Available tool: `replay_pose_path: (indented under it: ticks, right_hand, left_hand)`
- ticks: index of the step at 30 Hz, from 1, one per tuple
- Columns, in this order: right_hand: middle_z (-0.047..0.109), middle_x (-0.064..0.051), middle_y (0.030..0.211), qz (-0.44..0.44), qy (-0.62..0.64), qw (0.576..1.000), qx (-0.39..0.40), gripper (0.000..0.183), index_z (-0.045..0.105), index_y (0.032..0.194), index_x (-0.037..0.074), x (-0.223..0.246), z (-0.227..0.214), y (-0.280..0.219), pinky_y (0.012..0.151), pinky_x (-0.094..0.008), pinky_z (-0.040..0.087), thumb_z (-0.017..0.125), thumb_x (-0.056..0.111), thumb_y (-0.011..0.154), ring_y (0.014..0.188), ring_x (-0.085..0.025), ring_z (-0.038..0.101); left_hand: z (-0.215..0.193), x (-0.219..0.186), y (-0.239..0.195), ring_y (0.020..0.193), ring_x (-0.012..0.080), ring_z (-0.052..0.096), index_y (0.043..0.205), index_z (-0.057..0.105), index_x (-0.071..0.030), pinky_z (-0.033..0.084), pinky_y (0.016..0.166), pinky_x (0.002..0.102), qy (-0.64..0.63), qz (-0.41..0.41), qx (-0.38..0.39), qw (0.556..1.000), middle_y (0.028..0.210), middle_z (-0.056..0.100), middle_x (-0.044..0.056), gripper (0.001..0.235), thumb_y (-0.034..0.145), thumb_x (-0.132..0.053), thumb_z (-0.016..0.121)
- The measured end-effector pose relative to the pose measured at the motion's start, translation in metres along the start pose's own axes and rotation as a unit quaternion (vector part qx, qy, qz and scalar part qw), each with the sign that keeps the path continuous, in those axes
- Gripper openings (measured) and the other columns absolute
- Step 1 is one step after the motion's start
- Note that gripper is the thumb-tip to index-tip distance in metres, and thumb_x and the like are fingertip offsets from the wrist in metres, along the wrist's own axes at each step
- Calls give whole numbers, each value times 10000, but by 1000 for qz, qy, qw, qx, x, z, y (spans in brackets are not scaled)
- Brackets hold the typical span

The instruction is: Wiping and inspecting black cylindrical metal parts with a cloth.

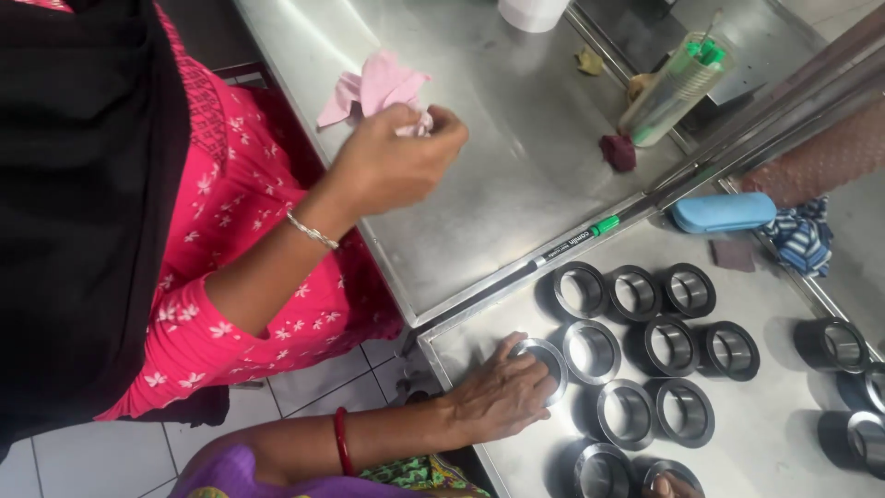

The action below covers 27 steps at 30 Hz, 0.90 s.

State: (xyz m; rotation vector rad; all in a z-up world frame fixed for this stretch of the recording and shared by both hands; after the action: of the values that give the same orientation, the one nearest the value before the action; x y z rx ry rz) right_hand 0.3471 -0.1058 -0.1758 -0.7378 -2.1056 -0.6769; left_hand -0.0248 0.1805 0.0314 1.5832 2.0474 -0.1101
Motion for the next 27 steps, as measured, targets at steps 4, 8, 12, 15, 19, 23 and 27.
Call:
replay_pose_path:
  ticks: [4,8,12,15,19,23,27]
  right_hand:
    - [737,-236,852,68,-25,997,7,548,672,1109,-122,-1,-8,1,851,-427,579,706,411,984,833,-301,739]
    - [741,-251,852,140,-53,989,20,555,652,1188,-126,-6,-22,-11,797,-438,592,703,384,973,795,-316,751]
    - [710,-223,747,43,-97,993,-53,426,668,1156,-106,165,-25,-55,824,-335,556,683,313,1076,708,-249,721]
    - [719,-221,835,94,-120,986,-72,335,685,1197,-63,285,-31,-77,783,-355,556,703,229,1033,800,-259,719]
    - [725,-191,885,82,-119,985,-94,234,687,1188,-35,326,-42,-104,794,-302,573,670,169,1076,870,-214,735]
    - [744,-186,921,85,-104,987,-91,201,709,1149,-23,317,-51,-120,744,-286,581,688,132,1022,870,-205,742]
    - [720,-156,925,105,-180,976,-58,334,708,1224,1,296,-51,-121,631,-353,560,747,189,951,726,-221,703]
  left_hand:
    - [-1,-4,2,1002,266,644,994,642,-39,240,1223,618,9,12,-15,1000,900,626,103,261,954,-296,672]
    - [0,-1,9,956,256,653,975,661,-35,259,1177,601,-57,-33,-53,996,887,642,101,293,906,-317,694]
    - [-13,17,15,814,235,671,946,709,-77,467,926,475,-315,-177,-72,930,802,675,44,355,871,-425,713]
    - [-20,6,6,693,245,658,957,731,-104,521,712,427,-478,-261,-48,837,713,657,31,360,867,-453,712]
    - [-13,-6,6,699,307,625,891,677,-50,488,715,428,-330,-184,-114,919,721,618,96,377,898,-420,751]
    - [-29,-25,14,776,282,627,797,642,-43,428,928,482,-60,-39,-192,979,757,629,109,296,904,-291,762]
    - [-2,-4,16,847,247,647,837,662,-50,384,1075,501,72,-28,-144,987,795,646,101,216,892,-237,753]
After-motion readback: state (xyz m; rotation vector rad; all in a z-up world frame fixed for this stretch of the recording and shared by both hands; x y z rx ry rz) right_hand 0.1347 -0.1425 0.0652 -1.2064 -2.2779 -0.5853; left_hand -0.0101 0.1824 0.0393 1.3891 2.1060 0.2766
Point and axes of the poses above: each hand's wrist, its own y-axis towards the middle knuckle, its own z-axis out of the palm, x = y × z, the point moved 5 cm from there along y, towards the middle knuckle
